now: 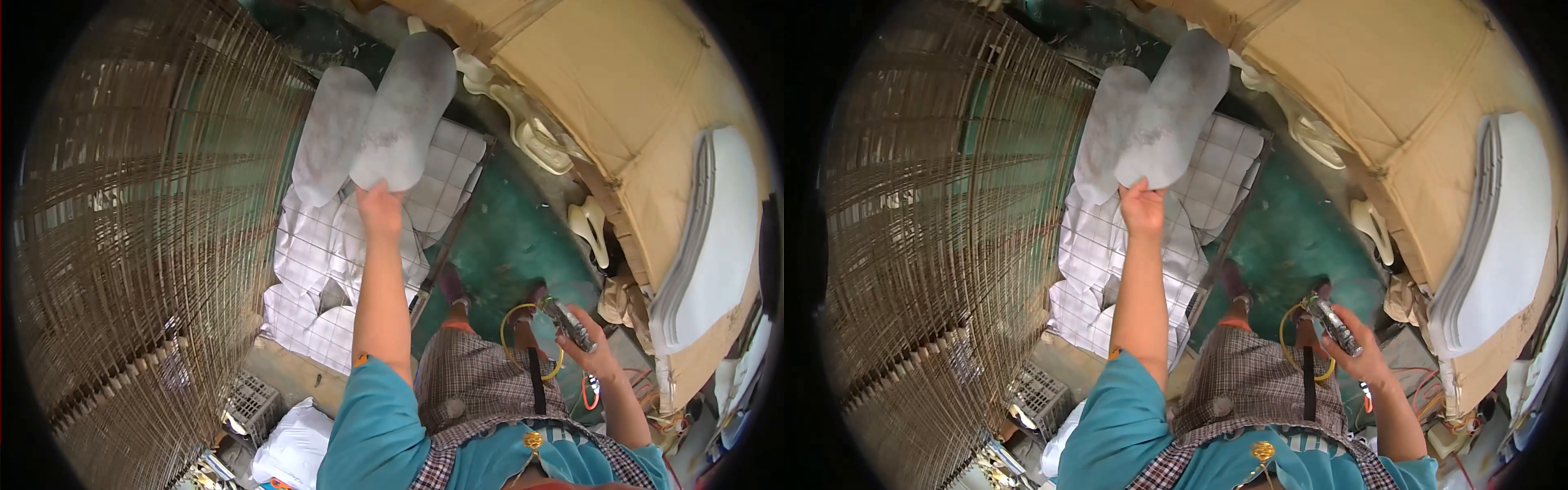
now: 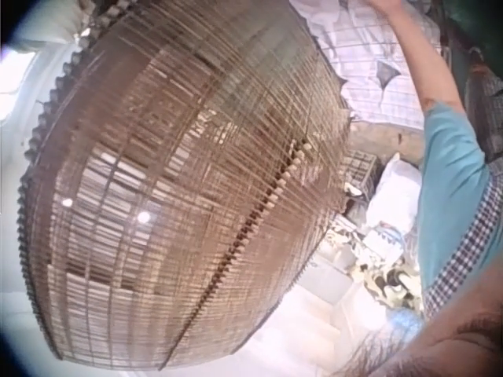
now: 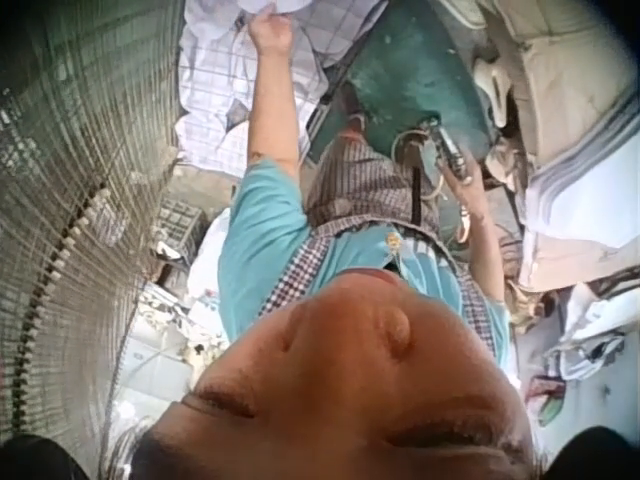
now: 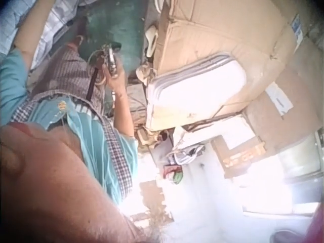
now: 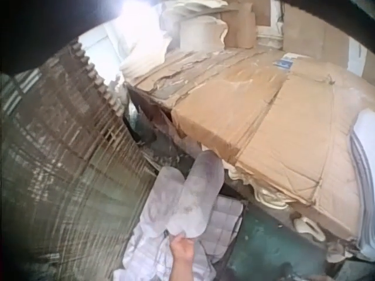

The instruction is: Applying spray adhesive to white fabric or foam pieces and stacking them on a workbench.

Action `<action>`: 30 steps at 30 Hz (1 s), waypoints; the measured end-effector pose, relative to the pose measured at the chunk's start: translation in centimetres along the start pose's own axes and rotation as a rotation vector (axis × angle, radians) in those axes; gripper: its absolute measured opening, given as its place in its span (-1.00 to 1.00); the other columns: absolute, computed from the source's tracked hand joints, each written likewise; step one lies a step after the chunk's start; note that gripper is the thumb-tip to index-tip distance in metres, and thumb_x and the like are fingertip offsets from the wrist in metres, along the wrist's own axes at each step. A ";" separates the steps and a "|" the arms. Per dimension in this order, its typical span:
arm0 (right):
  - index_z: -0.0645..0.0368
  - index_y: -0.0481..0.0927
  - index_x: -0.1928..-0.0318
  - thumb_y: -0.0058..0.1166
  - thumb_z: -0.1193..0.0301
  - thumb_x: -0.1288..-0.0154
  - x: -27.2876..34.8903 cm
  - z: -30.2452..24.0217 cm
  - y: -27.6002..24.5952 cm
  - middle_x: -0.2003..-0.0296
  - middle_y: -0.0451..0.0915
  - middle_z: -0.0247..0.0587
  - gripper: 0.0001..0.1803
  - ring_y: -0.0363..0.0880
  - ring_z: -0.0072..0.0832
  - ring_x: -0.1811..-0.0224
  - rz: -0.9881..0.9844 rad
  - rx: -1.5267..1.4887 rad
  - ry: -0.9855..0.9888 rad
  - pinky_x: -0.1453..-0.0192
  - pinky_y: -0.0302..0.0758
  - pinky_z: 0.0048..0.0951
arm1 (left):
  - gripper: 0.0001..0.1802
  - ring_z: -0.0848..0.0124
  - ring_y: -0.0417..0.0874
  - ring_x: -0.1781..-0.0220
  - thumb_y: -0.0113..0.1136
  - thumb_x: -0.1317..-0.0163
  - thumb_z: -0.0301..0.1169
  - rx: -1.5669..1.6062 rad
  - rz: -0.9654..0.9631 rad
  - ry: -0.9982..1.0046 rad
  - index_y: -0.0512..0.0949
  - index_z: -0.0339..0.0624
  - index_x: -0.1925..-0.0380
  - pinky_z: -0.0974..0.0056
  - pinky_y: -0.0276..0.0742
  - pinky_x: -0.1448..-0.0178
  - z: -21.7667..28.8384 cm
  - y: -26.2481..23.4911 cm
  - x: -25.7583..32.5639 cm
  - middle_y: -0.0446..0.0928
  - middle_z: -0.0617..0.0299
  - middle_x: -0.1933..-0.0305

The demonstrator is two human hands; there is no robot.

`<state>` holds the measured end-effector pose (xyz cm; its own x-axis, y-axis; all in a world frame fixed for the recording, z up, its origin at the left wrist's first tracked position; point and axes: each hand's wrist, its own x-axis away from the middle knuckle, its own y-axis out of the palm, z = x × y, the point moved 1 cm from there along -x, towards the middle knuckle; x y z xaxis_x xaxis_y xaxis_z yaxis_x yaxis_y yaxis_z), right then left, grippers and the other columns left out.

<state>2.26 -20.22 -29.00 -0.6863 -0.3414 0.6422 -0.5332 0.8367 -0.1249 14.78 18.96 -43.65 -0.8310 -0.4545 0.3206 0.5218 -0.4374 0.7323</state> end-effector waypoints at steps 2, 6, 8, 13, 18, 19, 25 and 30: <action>0.26 0.30 -0.09 0.14 0.45 -0.10 -1.0 0.3 0.5 0.23 0.48 -0.25 -0.47 0.41 -0.55 0.17 -0.011 0.028 0.018 0.05 0.35 -0.51 | -0.35 0.13 0.38 -0.13 -0.10 -0.02 -0.69 -0.132 0.119 -0.092 0.14 -0.01 -0.17 -0.04 0.45 -0.05 -3.0 -5.1 -0.1 0.29 0.10 -0.14; 0.26 0.29 -0.10 0.12 0.45 -0.11 -2.4 0.9 1.5 0.21 0.48 -0.23 -0.47 0.42 -0.53 0.18 -0.032 0.042 0.019 0.07 0.37 -0.51 | -0.17 0.09 0.45 0.00 -0.08 -0.02 -0.69 -0.357 0.448 -0.331 -0.11 0.17 -0.27 -0.03 0.44 0.00 -7.0 -15.8 1.1 0.33 0.00 -0.05; 0.25 0.28 -0.10 0.12 0.45 -0.12 -2.0 0.9 1.7 0.22 0.47 -0.23 -0.47 0.42 -0.53 0.19 -0.046 0.095 -0.039 0.08 0.38 -0.51 | -0.04 0.06 0.49 0.12 -0.04 0.00 -0.69 -0.348 0.662 -0.463 -0.28 0.25 -0.29 -0.02 0.46 0.08 -6.2 -21.9 3.5 0.35 -0.06 0.01; 0.24 0.27 -0.12 0.07 0.48 -0.16 2.9 -0.4 -0.6 0.21 0.47 -0.28 -0.50 0.42 -0.55 0.19 0.039 -0.104 -0.020 0.10 0.38 -0.51 | -0.03 0.18 0.50 0.29 0.03 -0.01 -0.66 -0.528 0.853 -0.511 -0.26 0.22 -0.32 0.20 0.48 0.21 -8.3 -19.1 10.8 0.37 -0.04 0.11; 0.24 0.23 -0.16 0.08 0.42 -0.13 13.6 -4.3 -6.9 0.22 0.45 -0.31 -0.42 0.40 -0.59 0.18 0.219 -0.105 -0.165 0.07 0.35 -0.49 | -0.06 0.21 0.51 0.31 0.02 0.00 -0.67 -0.643 0.743 -0.581 -0.21 0.15 -0.32 0.19 0.47 0.23 -7.5 -12.1 15.7 0.40 -0.01 0.13; 0.25 0.22 -0.17 0.09 0.39 -0.12 15.6 -5.0 -7.8 0.23 0.46 -0.29 -0.40 0.41 -0.56 0.17 0.270 -0.210 -0.187 0.06 0.35 -0.46 | -0.08 0.21 0.52 0.33 0.03 0.01 -0.66 -0.679 0.691 -0.601 -0.17 0.13 -0.31 0.20 0.47 0.24 -7.6 -10.8 16.4 0.41 0.00 0.15; 0.28 0.23 -0.16 0.06 0.31 -0.15 29.2 -6.3 -14.4 0.28 0.45 -0.24 -0.40 0.43 -0.51 0.24 0.709 -0.153 -0.319 0.13 0.38 -0.46 | -0.26 0.28 0.56 0.47 0.07 0.02 -0.63 -0.923 0.391 -0.663 0.08 -0.01 -0.21 0.31 0.48 0.43 -8.8 -1.3 20.8 0.49 0.08 0.31; 0.31 0.27 -0.13 0.04 0.42 -0.15 37.9 -4.5 -16.2 0.39 0.45 -0.27 -0.47 0.43 -0.56 0.35 0.794 -0.218 -0.384 0.23 0.39 -0.53 | -0.42 0.37 0.54 0.56 0.03 -0.02 -0.61 -1.136 0.199 -0.715 0.22 -0.12 -0.12 0.40 0.43 0.57 -10.2 4.2 23.7 0.50 0.11 0.35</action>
<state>-12.89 -44.79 0.83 -0.9504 0.2837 0.1278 0.2456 0.9360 -0.2521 -0.80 -1.54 -39.07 -0.4595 -0.2372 0.8559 0.2243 -0.9634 -0.1465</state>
